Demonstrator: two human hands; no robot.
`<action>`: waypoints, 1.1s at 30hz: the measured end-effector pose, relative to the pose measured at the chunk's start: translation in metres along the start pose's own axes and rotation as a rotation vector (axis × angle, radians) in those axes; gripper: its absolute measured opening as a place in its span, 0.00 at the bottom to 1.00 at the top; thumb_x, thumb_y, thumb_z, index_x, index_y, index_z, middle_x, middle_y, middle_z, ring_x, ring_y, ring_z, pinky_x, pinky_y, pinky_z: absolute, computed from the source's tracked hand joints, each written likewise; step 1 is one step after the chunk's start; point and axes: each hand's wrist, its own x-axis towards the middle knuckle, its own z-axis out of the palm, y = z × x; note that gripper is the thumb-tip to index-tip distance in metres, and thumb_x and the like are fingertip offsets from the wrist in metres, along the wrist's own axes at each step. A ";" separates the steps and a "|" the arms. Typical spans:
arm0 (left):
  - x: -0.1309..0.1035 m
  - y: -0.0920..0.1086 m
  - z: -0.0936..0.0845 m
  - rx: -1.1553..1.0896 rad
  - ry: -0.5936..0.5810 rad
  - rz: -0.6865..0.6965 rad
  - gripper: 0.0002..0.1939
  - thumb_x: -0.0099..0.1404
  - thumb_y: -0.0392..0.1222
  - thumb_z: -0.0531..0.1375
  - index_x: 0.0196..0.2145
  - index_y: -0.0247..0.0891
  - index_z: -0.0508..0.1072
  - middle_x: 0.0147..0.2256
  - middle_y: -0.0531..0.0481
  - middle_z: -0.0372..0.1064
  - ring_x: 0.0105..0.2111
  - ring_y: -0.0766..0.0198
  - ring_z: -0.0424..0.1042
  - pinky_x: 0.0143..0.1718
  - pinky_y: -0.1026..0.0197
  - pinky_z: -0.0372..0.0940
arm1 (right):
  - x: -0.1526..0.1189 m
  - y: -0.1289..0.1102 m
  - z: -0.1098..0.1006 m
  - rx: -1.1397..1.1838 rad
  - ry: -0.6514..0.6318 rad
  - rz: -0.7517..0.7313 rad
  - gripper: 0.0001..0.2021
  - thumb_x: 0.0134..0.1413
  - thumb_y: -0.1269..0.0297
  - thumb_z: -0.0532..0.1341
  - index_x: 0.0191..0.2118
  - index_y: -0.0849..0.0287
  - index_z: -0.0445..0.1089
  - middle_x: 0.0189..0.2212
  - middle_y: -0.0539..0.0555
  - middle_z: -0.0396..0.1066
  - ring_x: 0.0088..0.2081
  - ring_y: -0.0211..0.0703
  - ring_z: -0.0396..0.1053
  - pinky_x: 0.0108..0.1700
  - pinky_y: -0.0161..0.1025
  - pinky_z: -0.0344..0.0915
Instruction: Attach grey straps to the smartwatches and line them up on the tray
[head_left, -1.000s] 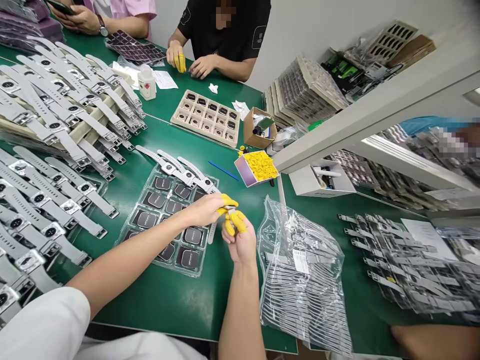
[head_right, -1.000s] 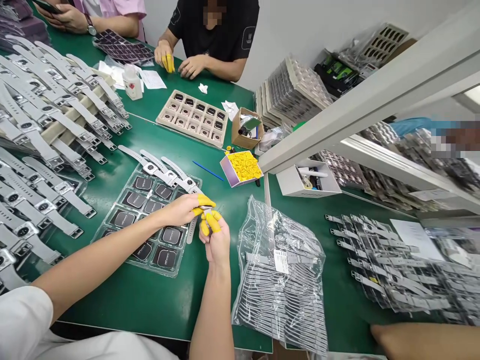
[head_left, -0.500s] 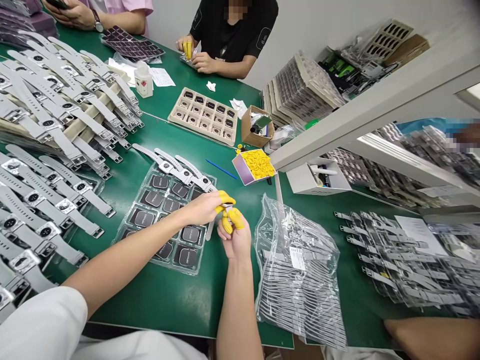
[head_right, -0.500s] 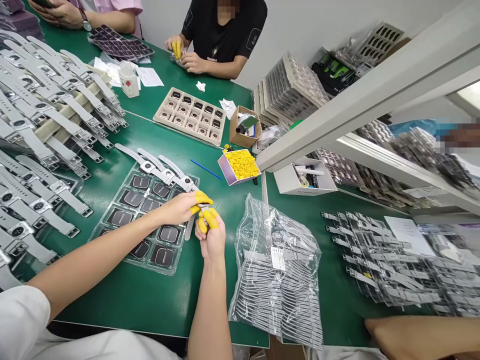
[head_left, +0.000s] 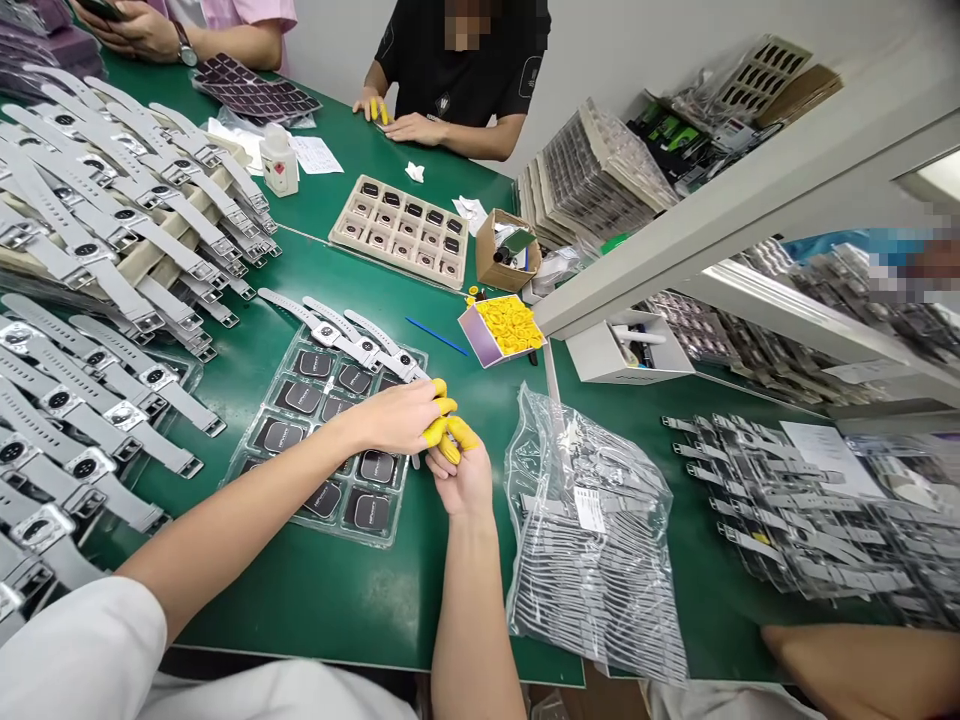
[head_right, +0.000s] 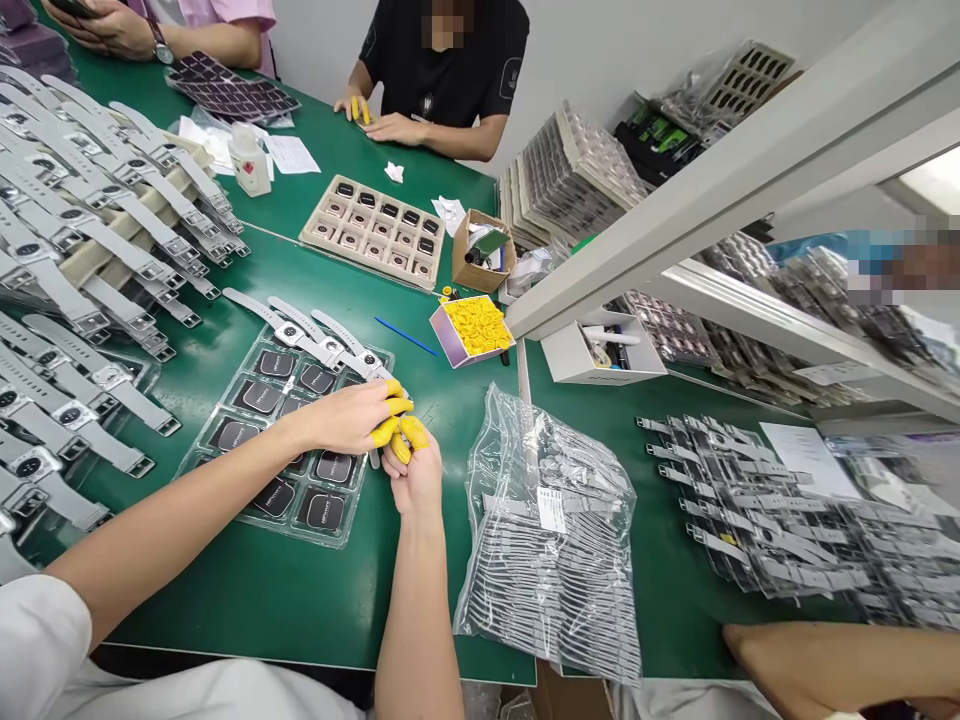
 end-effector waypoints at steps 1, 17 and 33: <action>0.000 0.000 -0.001 0.046 -0.010 0.002 0.15 0.70 0.36 0.53 0.47 0.32 0.77 0.45 0.37 0.70 0.46 0.49 0.72 0.50 0.50 0.67 | 0.000 0.001 0.001 -0.005 0.004 0.005 0.23 0.54 0.54 0.69 0.25 0.54 0.54 0.15 0.38 0.45 0.15 0.27 0.37 0.16 0.29 0.41; -0.020 -0.016 -0.077 -0.065 0.045 -0.218 0.16 0.62 0.30 0.60 0.48 0.37 0.77 0.33 0.46 0.75 0.33 0.54 0.75 0.39 0.58 0.65 | -0.003 -0.002 -0.012 -0.609 -0.056 -0.229 0.17 0.61 0.45 0.65 0.36 0.55 0.73 0.20 0.45 0.62 0.21 0.36 0.55 0.25 0.36 0.54; -0.017 -0.047 -0.065 0.617 0.098 -0.336 0.19 0.67 0.27 0.52 0.50 0.32 0.78 0.49 0.33 0.71 0.58 0.42 0.64 0.65 0.36 0.51 | 0.022 0.024 -0.024 -1.263 0.446 -0.431 0.23 0.65 0.43 0.55 0.46 0.59 0.74 0.40 0.62 0.75 0.41 0.55 0.71 0.48 0.52 0.67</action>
